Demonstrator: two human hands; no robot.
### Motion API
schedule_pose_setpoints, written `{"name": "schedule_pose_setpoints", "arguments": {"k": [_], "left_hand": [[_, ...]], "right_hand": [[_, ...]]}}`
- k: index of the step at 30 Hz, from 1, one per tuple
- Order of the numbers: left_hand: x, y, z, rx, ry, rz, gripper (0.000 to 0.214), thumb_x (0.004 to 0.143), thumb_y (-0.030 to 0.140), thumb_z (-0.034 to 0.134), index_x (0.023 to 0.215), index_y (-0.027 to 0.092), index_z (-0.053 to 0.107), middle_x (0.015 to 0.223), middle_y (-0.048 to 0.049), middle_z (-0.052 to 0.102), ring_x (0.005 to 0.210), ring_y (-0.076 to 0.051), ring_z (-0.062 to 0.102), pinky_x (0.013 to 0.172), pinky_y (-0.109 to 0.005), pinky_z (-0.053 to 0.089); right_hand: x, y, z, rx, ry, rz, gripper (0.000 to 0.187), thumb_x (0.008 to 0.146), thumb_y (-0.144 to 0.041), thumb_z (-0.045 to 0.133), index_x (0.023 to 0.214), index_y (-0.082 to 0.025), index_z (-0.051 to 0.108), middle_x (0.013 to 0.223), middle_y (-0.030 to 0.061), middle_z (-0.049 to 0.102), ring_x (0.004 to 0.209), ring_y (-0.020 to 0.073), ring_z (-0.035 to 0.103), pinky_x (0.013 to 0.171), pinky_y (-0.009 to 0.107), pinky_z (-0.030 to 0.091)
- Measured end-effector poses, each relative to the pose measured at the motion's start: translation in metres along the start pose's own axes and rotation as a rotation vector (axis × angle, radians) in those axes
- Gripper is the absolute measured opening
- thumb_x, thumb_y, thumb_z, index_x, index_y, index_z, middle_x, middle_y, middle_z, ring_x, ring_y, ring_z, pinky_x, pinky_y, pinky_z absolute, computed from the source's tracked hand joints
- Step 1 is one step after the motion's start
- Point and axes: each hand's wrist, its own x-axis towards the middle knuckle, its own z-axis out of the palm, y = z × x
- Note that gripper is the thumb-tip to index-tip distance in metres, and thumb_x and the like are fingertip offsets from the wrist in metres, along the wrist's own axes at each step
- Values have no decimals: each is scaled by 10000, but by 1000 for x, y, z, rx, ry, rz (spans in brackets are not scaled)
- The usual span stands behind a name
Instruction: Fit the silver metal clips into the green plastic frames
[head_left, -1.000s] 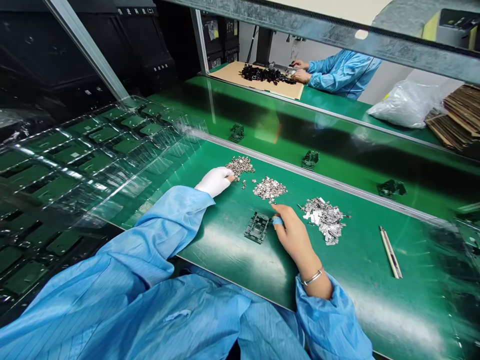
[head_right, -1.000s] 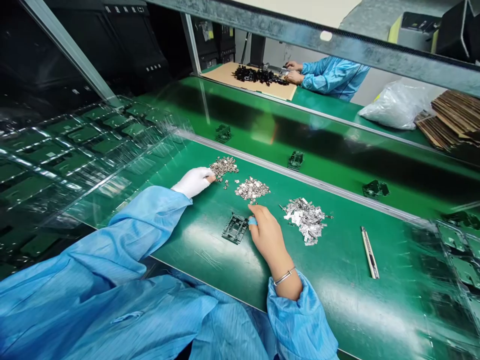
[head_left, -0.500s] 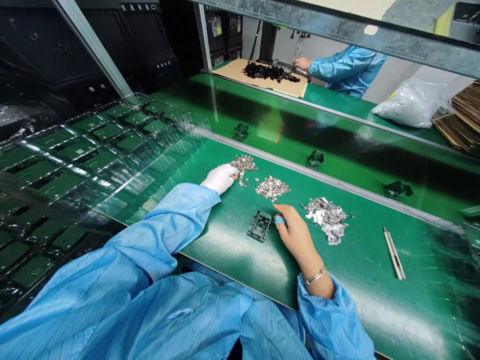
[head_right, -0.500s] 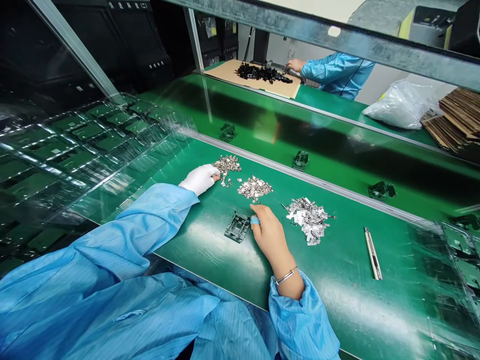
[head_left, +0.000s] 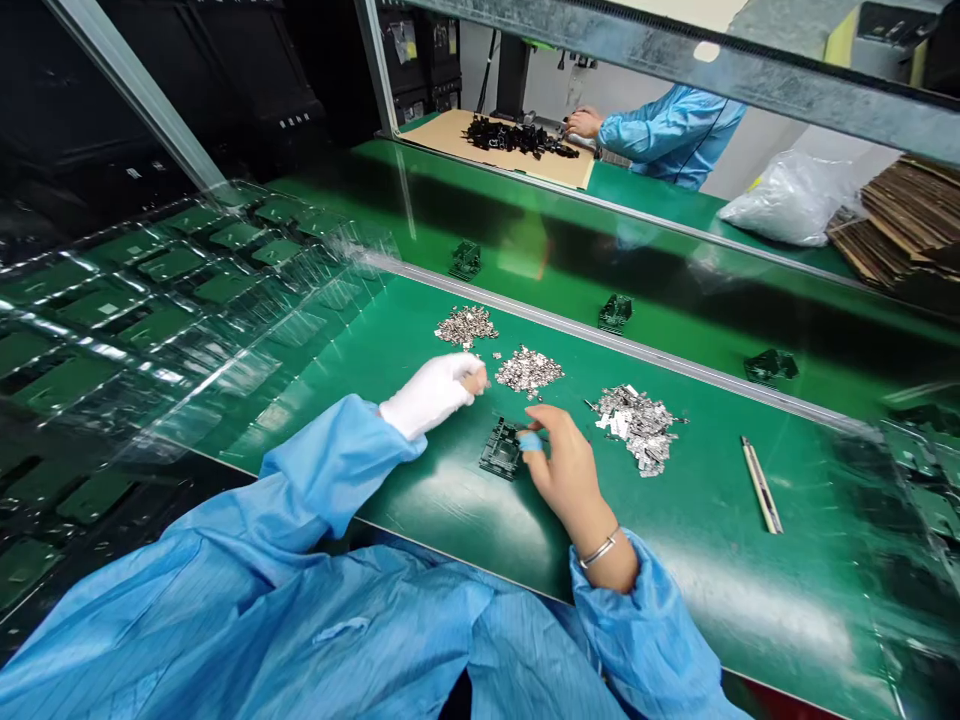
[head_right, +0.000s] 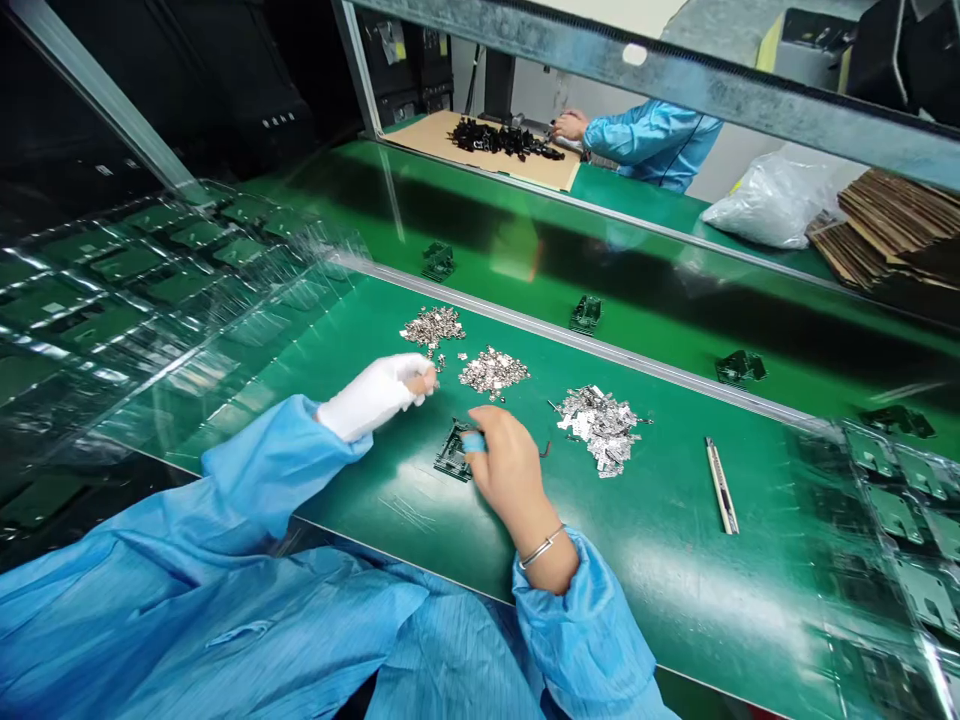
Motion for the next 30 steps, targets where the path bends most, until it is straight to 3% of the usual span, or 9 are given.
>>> {"name": "schedule_pose_setpoints", "arguments": {"k": [4,7,10,12,16,20,22,26,30], "left_hand": [[-32,22,26,-88,-180,8,284,799,457,476,713,189,513,632,14,499,577,-126,456,542,-244,402],[-43,26,33,-96,-203,-8,319,809,488,459,694,193,497,614,16,483,567,-127,449,531,-244,391],[-49,25,30,-102,-210,-14,313,815,481,459,698,195,505,616,15,503,564,-129,474,533,-243,409],[-51,22,26,-53,-161,10,293,824,459,454,720,197,533,660,3,544,607,-140,518,577,-251,445],[-48,11,19,77,1,84,236,814,385,490,913,201,599,954,-57,625,855,-187,602,755,-301,502],[-42,-5,25,56,-199,159,639,700,348,678,1283,201,461,1311,-131,517,1187,-271,522,979,-401,449],[-41,-12,31,92,-263,147,769,657,328,730,1340,205,399,1336,-139,504,1220,-289,501,1026,-430,410],[-40,-20,39,201,-270,107,639,704,309,677,1289,205,440,1272,-122,557,1170,-288,541,1007,-422,424],[-42,-21,41,197,-221,180,567,735,375,633,1237,181,457,1232,-122,557,1151,-273,540,990,-391,434]], "right_hand": [[-5,-11,9,-27,-77,-135,304,802,-113,459,1066,-236,545,1015,83,649,961,230,603,907,437,495],[-9,-14,9,12,-93,-159,295,812,-103,423,1047,-238,540,993,74,646,950,215,602,937,435,478],[-9,-17,4,105,-92,-172,254,822,-105,406,1006,-227,531,967,77,636,944,206,598,848,380,510],[-7,-17,-2,186,-72,-107,190,843,-121,403,946,-227,523,914,64,627,888,189,599,777,338,514],[-3,-8,-14,401,49,229,89,873,-191,423,868,-227,504,829,23,604,771,151,588,722,303,496],[1,5,-17,706,119,452,43,820,-258,508,819,-217,495,724,-13,570,650,124,563,642,277,507],[2,8,-15,814,127,503,80,784,-276,542,808,-215,496,716,-18,566,629,116,558,646,284,531],[4,9,-12,906,108,545,115,766,-302,565,819,-219,506,737,-15,575,633,114,561,699,317,565],[3,5,-12,913,74,543,108,779,-290,570,838,-216,518,778,-3,603,654,117,591,709,313,557]]}}
